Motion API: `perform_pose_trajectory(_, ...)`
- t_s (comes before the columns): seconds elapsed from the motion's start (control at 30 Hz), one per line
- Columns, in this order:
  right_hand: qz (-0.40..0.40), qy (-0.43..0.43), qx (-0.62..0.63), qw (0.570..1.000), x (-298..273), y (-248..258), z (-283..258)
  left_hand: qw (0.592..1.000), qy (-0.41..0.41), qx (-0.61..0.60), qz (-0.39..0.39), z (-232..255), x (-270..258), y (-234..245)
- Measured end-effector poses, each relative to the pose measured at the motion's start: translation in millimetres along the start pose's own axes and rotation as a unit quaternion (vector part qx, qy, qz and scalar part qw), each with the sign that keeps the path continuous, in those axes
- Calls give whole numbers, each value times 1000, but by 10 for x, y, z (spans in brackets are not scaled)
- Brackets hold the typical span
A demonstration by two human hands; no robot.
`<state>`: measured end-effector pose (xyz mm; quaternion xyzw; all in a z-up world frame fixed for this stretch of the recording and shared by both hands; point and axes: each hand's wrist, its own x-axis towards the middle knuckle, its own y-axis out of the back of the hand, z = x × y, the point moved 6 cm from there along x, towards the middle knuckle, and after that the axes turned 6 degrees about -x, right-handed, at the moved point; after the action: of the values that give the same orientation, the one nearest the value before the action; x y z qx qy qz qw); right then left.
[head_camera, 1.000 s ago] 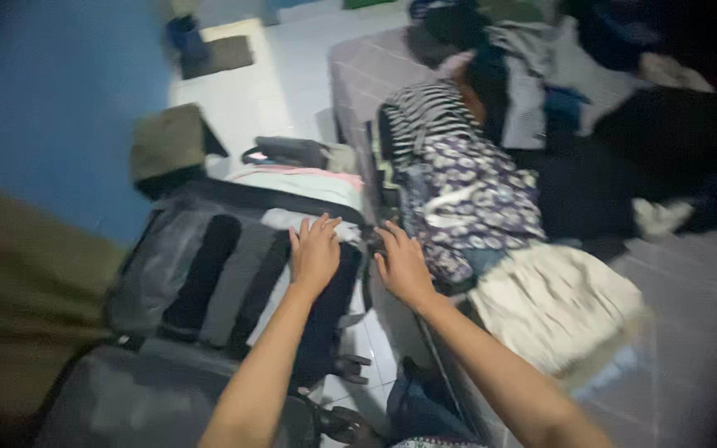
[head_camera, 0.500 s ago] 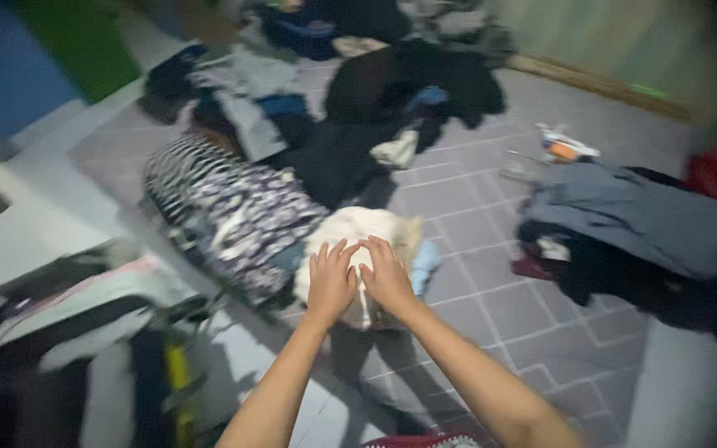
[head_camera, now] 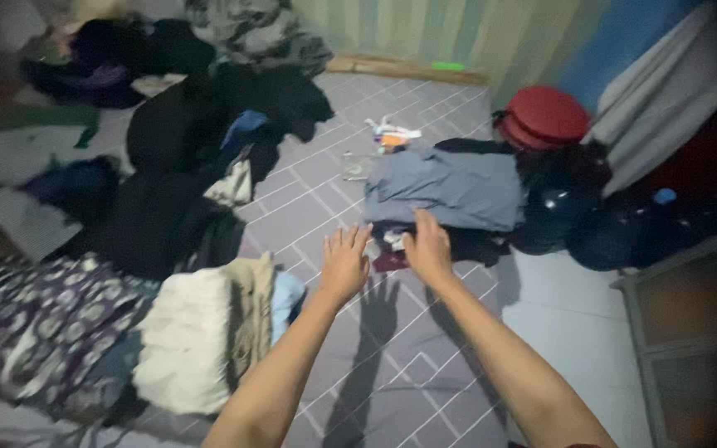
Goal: The person opens a yellow suitcase and folds various clothing items on a bed, then places them into the suitcase. The person handles shirts, pants, and other garments, folding them neatly before packing.
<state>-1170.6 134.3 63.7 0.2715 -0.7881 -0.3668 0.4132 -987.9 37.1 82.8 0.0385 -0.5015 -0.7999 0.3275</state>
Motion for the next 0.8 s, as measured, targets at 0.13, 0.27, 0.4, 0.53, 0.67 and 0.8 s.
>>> perform_pose_trajectory(0.13,28,-142,-55,988,430,43,1456,1000,-4,-5,-20,218,277,-292)
perform_pose_trajectory(0.27,-9,-268,-113,957,705,16,2632,996,-8,-9,-86,313,436,-511)
perform_pose_trajectory(0.4,-44,-397,-51,915,766,-121,3151,994,-4,-13,-108,286,533,-586)
perform_pose_trajectory(0.53,-78,-456,115,879,792,-307,3239,991,6,-7,-132,180,571,-655)
perform_pose_trajectory(0.67,14,-321,226,920,1055,-113,2789,995,-24,-53,-85,223,740,-627)
perform_pose_trajectory(0.8,38,-299,469,830,1188,177,1685,992,-47,-95,-71,637,1097,-402)
